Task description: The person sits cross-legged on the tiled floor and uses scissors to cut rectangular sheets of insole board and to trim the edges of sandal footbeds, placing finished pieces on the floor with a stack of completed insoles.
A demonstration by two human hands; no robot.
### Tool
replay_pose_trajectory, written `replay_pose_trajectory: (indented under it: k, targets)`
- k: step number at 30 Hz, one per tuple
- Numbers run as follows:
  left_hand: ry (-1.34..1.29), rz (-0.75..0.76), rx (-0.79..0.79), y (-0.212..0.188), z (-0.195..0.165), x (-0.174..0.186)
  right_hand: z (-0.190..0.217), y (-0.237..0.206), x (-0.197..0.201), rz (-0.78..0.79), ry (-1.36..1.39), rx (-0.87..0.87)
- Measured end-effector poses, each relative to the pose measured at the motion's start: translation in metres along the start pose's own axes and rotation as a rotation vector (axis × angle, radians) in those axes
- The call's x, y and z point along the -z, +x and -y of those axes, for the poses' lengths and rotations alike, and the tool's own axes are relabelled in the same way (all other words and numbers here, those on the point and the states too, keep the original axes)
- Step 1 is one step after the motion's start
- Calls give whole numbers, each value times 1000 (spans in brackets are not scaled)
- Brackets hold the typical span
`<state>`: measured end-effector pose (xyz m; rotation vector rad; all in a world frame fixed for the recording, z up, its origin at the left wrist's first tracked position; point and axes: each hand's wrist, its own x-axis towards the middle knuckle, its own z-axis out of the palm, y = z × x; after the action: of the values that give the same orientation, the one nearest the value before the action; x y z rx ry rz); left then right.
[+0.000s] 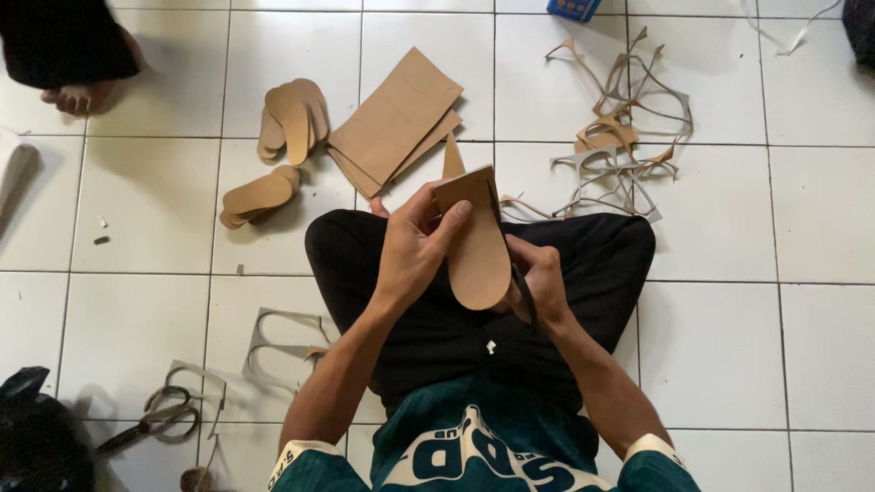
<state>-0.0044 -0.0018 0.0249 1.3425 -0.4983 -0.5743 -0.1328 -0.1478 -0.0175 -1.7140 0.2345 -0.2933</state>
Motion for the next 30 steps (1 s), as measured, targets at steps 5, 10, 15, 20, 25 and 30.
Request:
replay_pose_trajectory:
  k: [5, 10, 15, 20, 25, 30]
  targets:
    - [26, 7, 25, 1, 2, 2, -2, 0, 0, -23, -87, 34]
    - [31, -87, -16, 6, 6, -4, -1, 2, -2, -32, -121, 73]
    - [59, -53, 4, -2, 5, -8, 3, 6, -3, -45, -54, 19]
    - [47, -24, 38, -6, 0, -8, -1, 5, -4, -27, 42, 104]
    - [74, -9, 32, -7, -4, -5, -7, 0, -5, -60, -72, -19]
    - [96, 23, 33, -7, -5, -4, -5, -1, -4, -57, -56, 59]
